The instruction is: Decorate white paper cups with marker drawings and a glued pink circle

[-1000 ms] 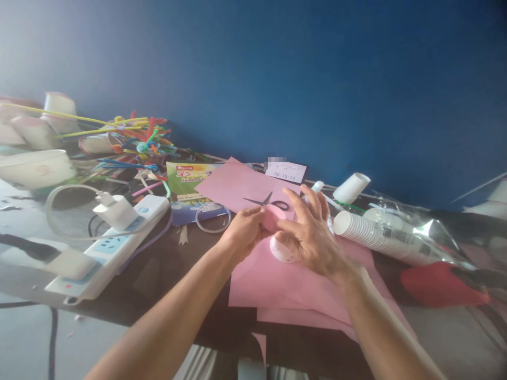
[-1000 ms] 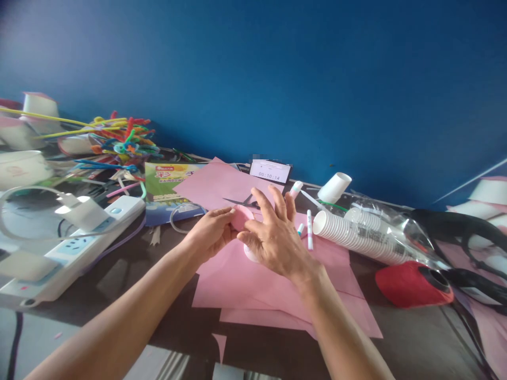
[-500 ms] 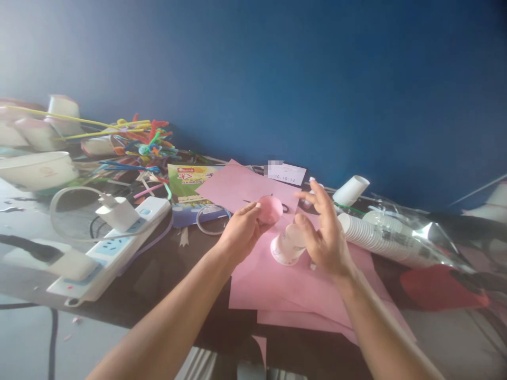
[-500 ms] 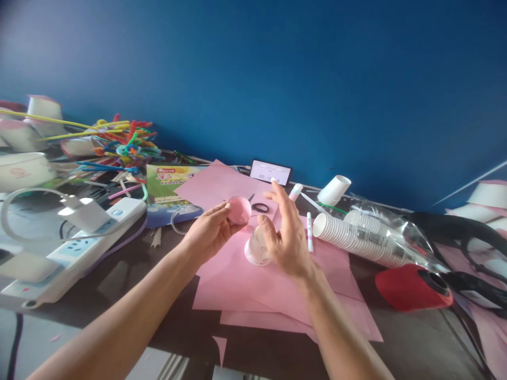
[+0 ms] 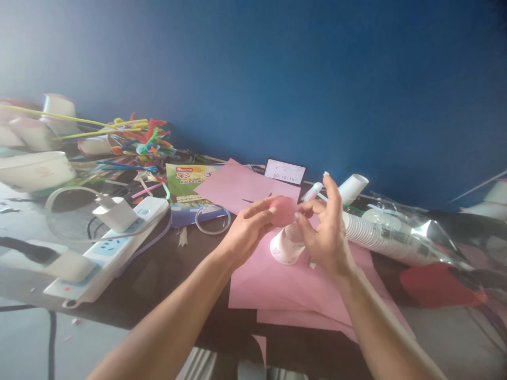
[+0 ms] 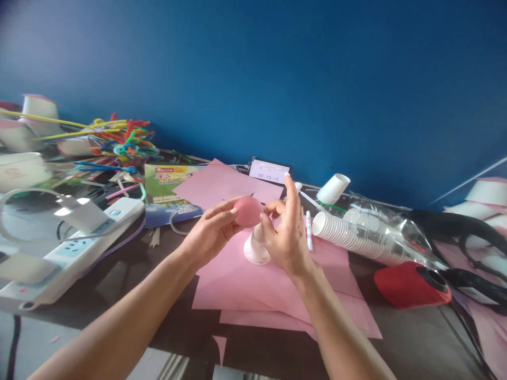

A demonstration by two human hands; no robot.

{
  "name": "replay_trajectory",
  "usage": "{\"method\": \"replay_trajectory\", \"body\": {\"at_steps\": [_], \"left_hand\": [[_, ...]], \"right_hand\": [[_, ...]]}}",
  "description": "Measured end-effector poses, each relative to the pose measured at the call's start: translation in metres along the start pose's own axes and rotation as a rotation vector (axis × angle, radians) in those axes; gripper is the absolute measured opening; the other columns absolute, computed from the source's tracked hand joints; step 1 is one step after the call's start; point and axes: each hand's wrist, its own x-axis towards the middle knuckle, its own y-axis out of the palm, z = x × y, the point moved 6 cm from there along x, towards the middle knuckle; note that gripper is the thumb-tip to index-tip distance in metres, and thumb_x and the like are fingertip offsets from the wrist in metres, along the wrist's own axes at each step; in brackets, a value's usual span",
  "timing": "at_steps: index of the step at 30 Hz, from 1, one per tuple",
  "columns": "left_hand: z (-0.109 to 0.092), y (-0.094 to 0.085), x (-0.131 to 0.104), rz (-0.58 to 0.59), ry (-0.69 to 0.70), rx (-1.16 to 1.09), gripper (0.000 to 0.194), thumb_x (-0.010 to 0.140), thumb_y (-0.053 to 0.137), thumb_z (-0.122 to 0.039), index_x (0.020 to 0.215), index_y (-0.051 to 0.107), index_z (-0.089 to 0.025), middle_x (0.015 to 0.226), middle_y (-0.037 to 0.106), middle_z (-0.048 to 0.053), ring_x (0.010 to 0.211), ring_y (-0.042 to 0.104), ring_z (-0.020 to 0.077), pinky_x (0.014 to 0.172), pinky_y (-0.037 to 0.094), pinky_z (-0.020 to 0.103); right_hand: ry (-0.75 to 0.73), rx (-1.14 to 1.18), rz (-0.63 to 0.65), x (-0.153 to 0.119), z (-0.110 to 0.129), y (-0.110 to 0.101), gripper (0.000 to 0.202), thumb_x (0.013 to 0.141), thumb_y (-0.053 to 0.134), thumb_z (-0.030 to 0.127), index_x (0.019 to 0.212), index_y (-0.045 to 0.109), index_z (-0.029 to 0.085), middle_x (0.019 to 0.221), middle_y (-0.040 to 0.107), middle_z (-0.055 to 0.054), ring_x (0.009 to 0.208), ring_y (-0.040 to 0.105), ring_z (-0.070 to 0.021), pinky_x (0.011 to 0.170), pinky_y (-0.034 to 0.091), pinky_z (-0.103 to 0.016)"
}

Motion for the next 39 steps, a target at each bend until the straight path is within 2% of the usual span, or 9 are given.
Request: {"method": "replay_trajectory", "body": {"at_steps": [6, 10, 14, 16, 18, 20, 23, 32, 39], "left_hand": [[-0.009, -0.005, 0.000, 0.028, -0.019, 0.180, 0.035, 0.076, 0.068, -0.028, 0.111, 0.067, -0.021, 0.123, 0.062, 0.011, 0.106, 0.059, 0.0252, 0.085, 0.045, 0.032], [0.002, -0.010, 0.003, 0.046, -0.112, 0.202, 0.034, 0.077, 0.068, -0.029, 0.108, 0.068, -0.017, 0.108, 0.068, 0.013, 0.094, 0.063, 0.0221, 0.081, 0.048, 0.031], [0.005, -0.011, 0.005, 0.008, -0.098, 0.129, 0.025, 0.083, 0.060, -0.028, 0.097, 0.069, -0.010, 0.097, 0.069, 0.014, 0.088, 0.065, 0.0206, 0.087, 0.049, 0.036], [0.001, -0.015, 0.006, -0.082, -0.058, 0.042, 0.023, 0.084, 0.058, -0.025, 0.099, 0.068, -0.011, 0.098, 0.069, 0.014, 0.090, 0.065, 0.0210, 0.089, 0.050, 0.039], [-0.002, -0.019, 0.007, -0.152, -0.021, -0.038, 0.022, 0.085, 0.056, -0.021, 0.102, 0.066, -0.012, 0.101, 0.068, 0.014, 0.093, 0.065, 0.0220, 0.089, 0.050, 0.041], [-0.003, -0.020, 0.008, -0.152, 0.001, -0.102, 0.021, 0.085, 0.054, -0.018, 0.102, 0.065, -0.012, 0.103, 0.067, 0.014, 0.096, 0.064, 0.0228, 0.088, 0.051, 0.041], [-0.003, -0.018, 0.009, -0.108, -0.002, -0.160, 0.019, 0.085, 0.053, -0.018, 0.097, 0.065, -0.010, 0.103, 0.065, 0.014, 0.097, 0.063, 0.0222, 0.089, 0.051, 0.039], [0.000, -0.010, 0.007, -0.069, -0.038, -0.176, 0.020, 0.085, 0.054, -0.023, 0.089, 0.067, -0.008, 0.091, 0.065, 0.012, 0.088, 0.062, 0.0207, 0.080, 0.052, 0.033], [0.003, -0.011, 0.008, -0.049, -0.023, -0.136, 0.021, 0.086, 0.055, -0.023, 0.095, 0.067, -0.009, 0.091, 0.067, 0.011, 0.084, 0.063, 0.0175, 0.078, 0.051, 0.029]], "right_hand": [[-0.071, -0.038, 0.162, 0.001, 0.003, 0.003, 0.075, 0.090, 0.045, 0.030, 0.149, -0.001, 0.024, 0.093, 0.068, -0.005, 0.084, 0.062, -0.0220, 0.091, 0.045, -0.055], [-0.103, -0.055, 0.196, 0.002, 0.008, 0.006, 0.076, 0.091, 0.043, 0.025, 0.149, -0.006, 0.025, 0.095, 0.068, -0.005, 0.084, 0.064, -0.0226, 0.097, 0.040, -0.056], [-0.136, -0.057, 0.114, 0.002, 0.012, 0.002, 0.079, 0.089, 0.046, 0.024, 0.149, -0.005, 0.022, 0.094, 0.066, -0.005, 0.085, 0.062, -0.0220, 0.095, 0.042, -0.054], [-0.177, -0.061, 0.048, 0.002, 0.014, -0.002, 0.077, 0.088, 0.049, 0.025, 0.149, 0.003, 0.022, 0.096, 0.064, -0.006, 0.089, 0.060, -0.0229, 0.091, 0.045, -0.051], [-0.247, -0.097, 0.030, 0.001, 0.018, -0.002, 0.066, 0.087, 0.051, 0.024, 0.146, 0.021, 0.024, 0.099, 0.061, -0.007, 0.093, 0.057, -0.0237, 0.088, 0.045, -0.048], [-0.299, -0.159, 0.060, 0.000, 0.021, 0.000, 0.052, 0.087, 0.051, 0.023, 0.137, 0.040, 0.026, 0.102, 0.058, -0.007, 0.095, 0.055, -0.0236, 0.087, 0.044, -0.045], [-0.301, -0.251, 0.130, -0.002, 0.022, 0.008, 0.039, 0.089, 0.051, 0.025, 0.128, 0.052, 0.025, 0.105, 0.054, -0.007, 0.096, 0.052, -0.0229, 0.087, 0.043, -0.042], [-0.297, -0.425, 0.190, -0.004, 0.021, 0.021, 0.037, 0.091, 0.050, 0.028, 0.126, 0.056, 0.019, 0.111, 0.052, -0.010, 0.098, 0.045, -0.0244, 0.085, 0.039, -0.041], [-0.256, -0.502, 0.218, -0.003, 0.021, 0.023, 0.038, 0.092, 0.047, 0.037, 0.125, 0.057, 0.021, 0.113, 0.053, -0.009, 0.099, 0.044, -0.0251, 0.084, 0.036, -0.041]]}}
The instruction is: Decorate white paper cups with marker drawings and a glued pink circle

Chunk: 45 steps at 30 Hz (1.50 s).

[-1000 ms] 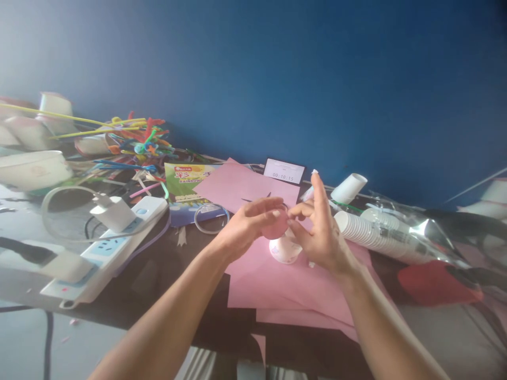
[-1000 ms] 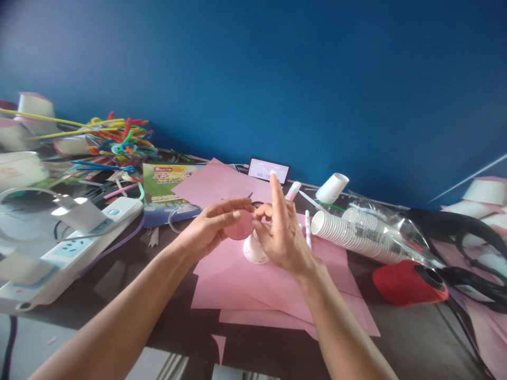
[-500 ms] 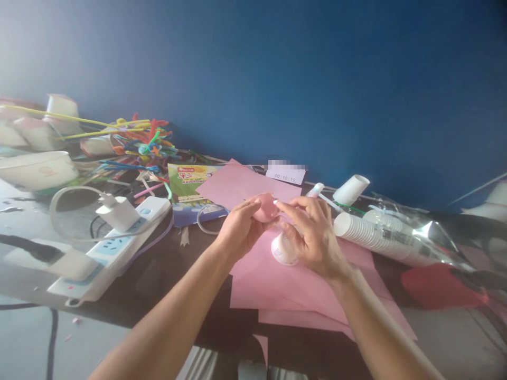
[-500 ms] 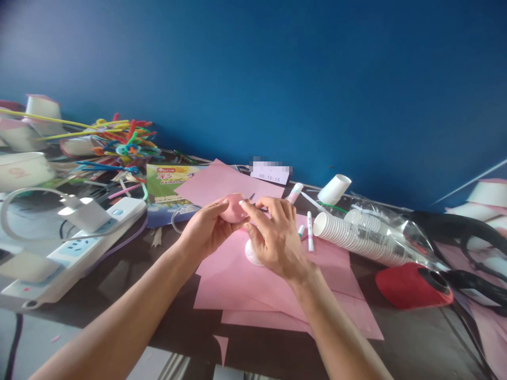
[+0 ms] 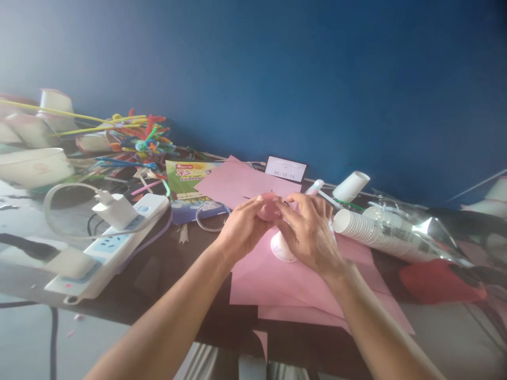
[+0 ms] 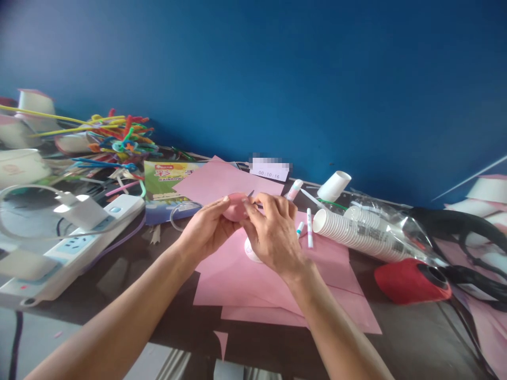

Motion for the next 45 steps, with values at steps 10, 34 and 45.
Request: {"method": "replay_trajectory", "body": {"at_steps": [10, 34, 45], "left_hand": [[-0.002, -0.007, 0.001, -0.111, 0.039, -0.032, 0.026, 0.092, 0.044, -0.023, 0.098, 0.065, -0.008, 0.097, 0.069, 0.015, 0.089, 0.065, 0.0194, 0.078, 0.051, 0.030], [-0.003, -0.007, -0.003, -0.133, 0.109, 0.065, 0.026, 0.089, 0.053, -0.031, 0.101, 0.066, -0.011, 0.099, 0.069, 0.012, 0.091, 0.065, 0.0176, 0.086, 0.048, 0.030], [-0.001, -0.003, -0.005, -0.139, 0.142, 0.041, 0.025, 0.084, 0.060, -0.034, 0.096, 0.067, -0.013, 0.096, 0.070, 0.010, 0.088, 0.065, 0.0177, 0.082, 0.047, 0.031]], "right_hand": [[0.039, 0.092, -0.033, 0.000, 0.004, -0.010, 0.031, 0.094, 0.042, 0.035, 0.099, 0.069, 0.020, 0.108, 0.057, -0.007, 0.101, 0.043, -0.0249, 0.088, 0.034, -0.042], [0.056, 0.056, 0.017, 0.001, 0.007, -0.007, 0.035, 0.095, 0.039, 0.041, 0.107, 0.067, 0.024, 0.117, 0.052, -0.007, 0.104, 0.042, -0.0255, 0.089, 0.032, -0.043], [0.055, 0.005, 0.085, 0.002, 0.009, 0.002, 0.038, 0.094, 0.039, 0.044, 0.118, 0.061, 0.025, 0.118, 0.052, -0.008, 0.101, 0.040, -0.0258, 0.085, 0.033, -0.042]]}}
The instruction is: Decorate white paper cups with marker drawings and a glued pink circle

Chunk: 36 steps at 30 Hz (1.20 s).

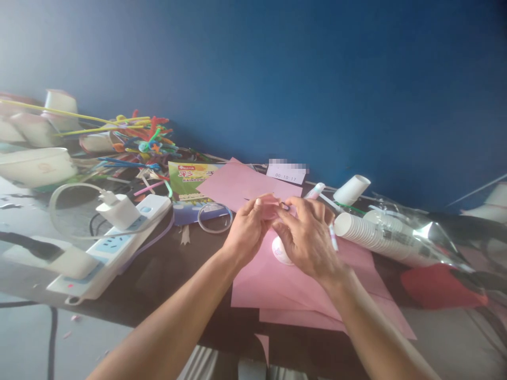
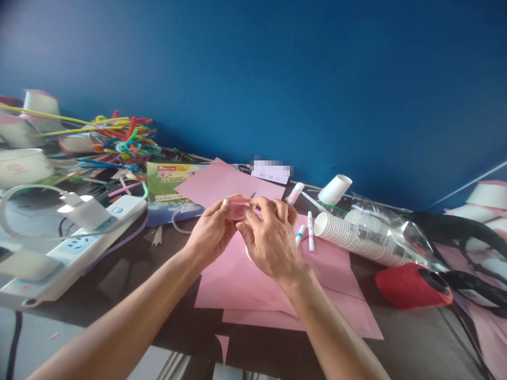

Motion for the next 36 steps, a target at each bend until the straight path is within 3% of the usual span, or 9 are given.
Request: {"method": "replay_trajectory", "body": {"at_steps": [6, 10, 15, 21, 28, 32, 36], "left_hand": [[0.000, -0.004, 0.002, -0.022, 0.014, 0.040, 0.026, 0.086, 0.058, -0.035, 0.099, 0.066, -0.013, 0.102, 0.069, 0.012, 0.091, 0.065, 0.0186, 0.084, 0.047, 0.031], [0.000, -0.008, 0.003, -0.037, 0.039, 0.097, 0.031, 0.085, 0.057, -0.040, 0.104, 0.065, -0.016, 0.107, 0.068, 0.011, 0.100, 0.063, 0.0206, 0.087, 0.047, 0.032], [0.002, -0.010, 0.003, -0.056, 0.032, 0.123, 0.031, 0.087, 0.055, -0.040, 0.109, 0.063, -0.021, 0.108, 0.068, 0.007, 0.095, 0.063, 0.0168, 0.084, 0.048, 0.028], [0.001, -0.004, 0.001, -0.038, 0.007, 0.034, 0.029, 0.088, 0.055, -0.034, 0.107, 0.063, -0.015, 0.098, 0.070, 0.009, 0.089, 0.065, 0.0160, 0.084, 0.048, 0.029], [-0.001, -0.006, 0.002, -0.101, 0.006, -0.033, 0.024, 0.090, 0.052, -0.030, 0.104, 0.061, -0.012, 0.098, 0.069, 0.012, 0.100, 0.064, 0.0194, 0.093, 0.046, 0.034], [0.000, -0.008, 0.003, -0.108, 0.025, 0.047, 0.026, 0.090, 0.051, -0.034, 0.105, 0.061, -0.015, 0.098, 0.068, 0.010, 0.089, 0.065, 0.0174, 0.082, 0.049, 0.031], [0.003, -0.007, 0.002, -0.090, 0.010, 0.097, 0.029, 0.088, 0.053, -0.038, 0.106, 0.062, -0.018, 0.104, 0.067, 0.009, 0.088, 0.063, 0.0165, 0.078, 0.049, 0.029]], "right_hand": [[0.011, 0.044, 0.023, 0.000, 0.001, -0.002, 0.033, 0.094, 0.041, 0.041, 0.106, 0.067, 0.025, 0.119, 0.052, -0.008, 0.103, 0.041, -0.0259, 0.087, 0.033, -0.043], [0.021, 0.124, -0.046, -0.003, 0.001, -0.009, 0.033, 0.094, 0.041, 0.038, 0.095, 0.070, 0.024, 0.118, 0.053, -0.006, 0.106, 0.041, -0.0256, 0.090, 0.032, -0.043], [0.005, 0.141, -0.144, -0.004, -0.001, -0.013, 0.033, 0.094, 0.039, 0.038, 0.108, 0.067, 0.025, 0.115, 0.053, -0.007, 0.105, 0.044, -0.0251, 0.091, 0.032, -0.044], [0.005, 0.055, -0.036, -0.001, 0.001, -0.003, 0.036, 0.094, 0.040, 0.042, 0.114, 0.064, 0.024, 0.122, 0.050, -0.008, 0.104, 0.041, -0.0268, 0.088, 0.033, -0.044], [0.021, 0.122, 0.006, -0.001, 0.006, -0.004, 0.031, 0.094, 0.042, 0.039, 0.109, 0.066, 0.027, 0.119, 0.053, -0.006, 0.103, 0.042, -0.0247, 0.085, 0.035, -0.041], [0.036, 0.212, -0.059, -0.002, 0.002, -0.010, 0.033, 0.096, 0.038, 0.037, 0.105, 0.067, 0.024, 0.117, 0.054, -0.005, 0.104, 0.044, -0.0239, 0.086, 0.035, -0.040], [0.030, 0.239, -0.128, -0.002, -0.001, -0.014, 0.038, 0.096, 0.032, 0.039, 0.113, 0.064, 0.025, 0.116, 0.051, -0.006, 0.105, 0.045, -0.0251, 0.088, 0.035, -0.043]]}}
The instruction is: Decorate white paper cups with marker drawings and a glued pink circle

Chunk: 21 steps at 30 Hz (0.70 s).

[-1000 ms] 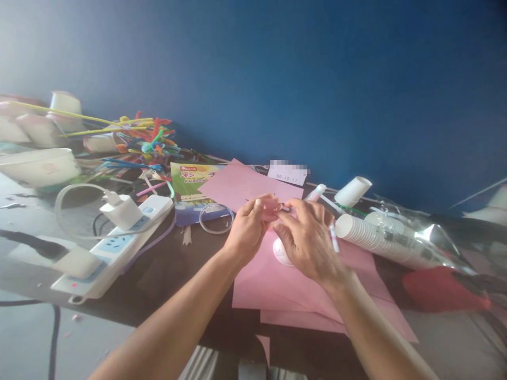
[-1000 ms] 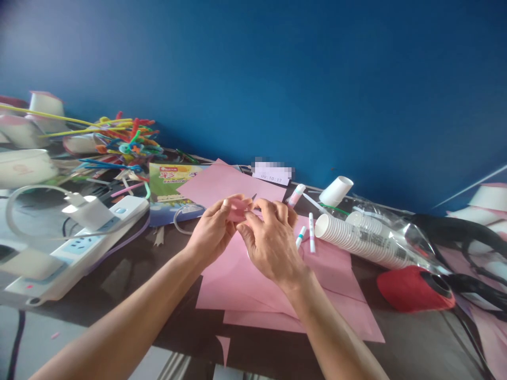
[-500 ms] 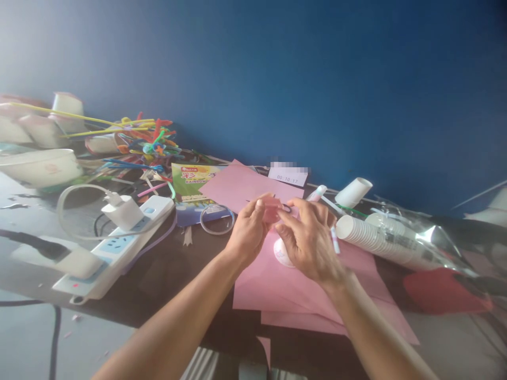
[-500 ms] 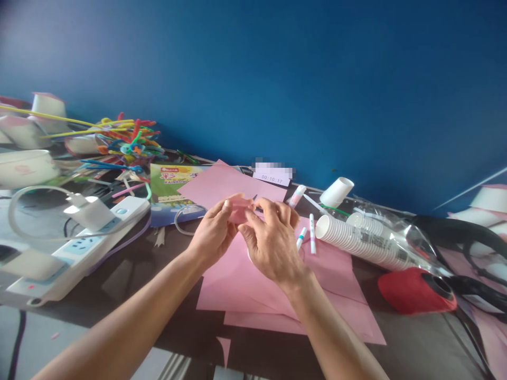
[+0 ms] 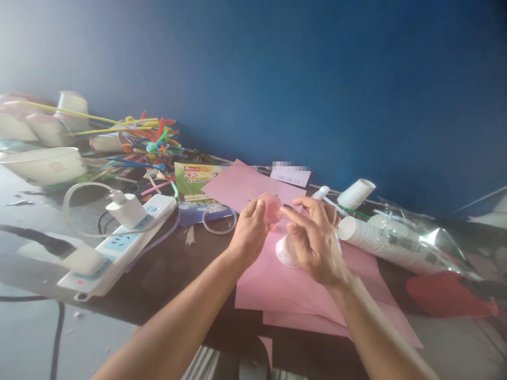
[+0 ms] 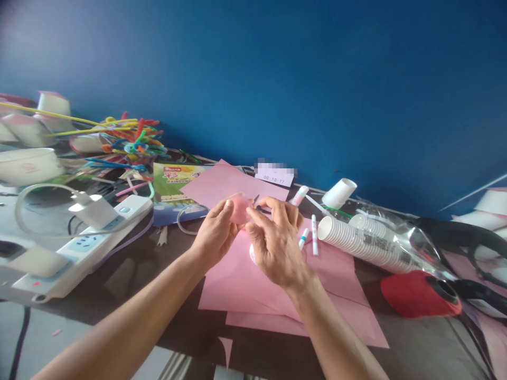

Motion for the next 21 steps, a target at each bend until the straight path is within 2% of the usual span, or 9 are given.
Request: {"method": "replay_trajectory", "body": {"at_steps": [8, 12, 17, 21], "left_hand": [[0.001, 0.002, -0.003, 0.024, -0.050, -0.020, 0.025, 0.085, 0.059, -0.034, 0.096, 0.067, -0.014, 0.088, 0.069, 0.007, 0.077, 0.062, 0.0134, 0.077, 0.048, 0.028], [0.001, 0.002, -0.002, 0.031, -0.047, -0.046, 0.024, 0.086, 0.057, -0.032, 0.097, 0.068, -0.014, 0.091, 0.070, 0.008, 0.083, 0.064, 0.0154, 0.081, 0.048, 0.029], [-0.002, 0.004, -0.002, 0.025, -0.032, -0.055, 0.024, 0.088, 0.054, -0.030, 0.099, 0.067, -0.013, 0.095, 0.070, 0.010, 0.084, 0.065, 0.0159, 0.079, 0.048, 0.029], [-0.003, 0.000, -0.001, -0.022, -0.023, 0.000, 0.026, 0.089, 0.053, -0.033, 0.101, 0.065, -0.013, 0.098, 0.069, 0.011, 0.086, 0.064, 0.0166, 0.078, 0.048, 0.029]], "right_hand": [[-0.051, -0.187, 0.061, 0.001, -0.002, 0.013, 0.044, 0.095, 0.031, 0.046, 0.123, 0.057, 0.023, 0.126, 0.045, -0.010, 0.104, 0.043, -0.0267, 0.086, 0.035, -0.044], [-0.032, -0.240, 0.121, 0.001, -0.004, 0.017, 0.045, 0.095, 0.032, 0.048, 0.125, 0.056, 0.024, 0.126, 0.046, -0.010, 0.102, 0.041, -0.0268, 0.086, 0.035, -0.045], [-0.005, -0.201, 0.177, 0.001, -0.002, 0.016, 0.037, 0.095, 0.037, 0.045, 0.113, 0.064, 0.026, 0.125, 0.049, -0.006, 0.105, 0.040, -0.0267, 0.089, 0.035, -0.045], [-0.004, -0.157, 0.184, 0.000, 0.003, 0.013, 0.033, 0.094, 0.041, 0.042, 0.106, 0.067, 0.026, 0.123, 0.052, -0.005, 0.106, 0.040, -0.0259, 0.091, 0.034, -0.044]]}}
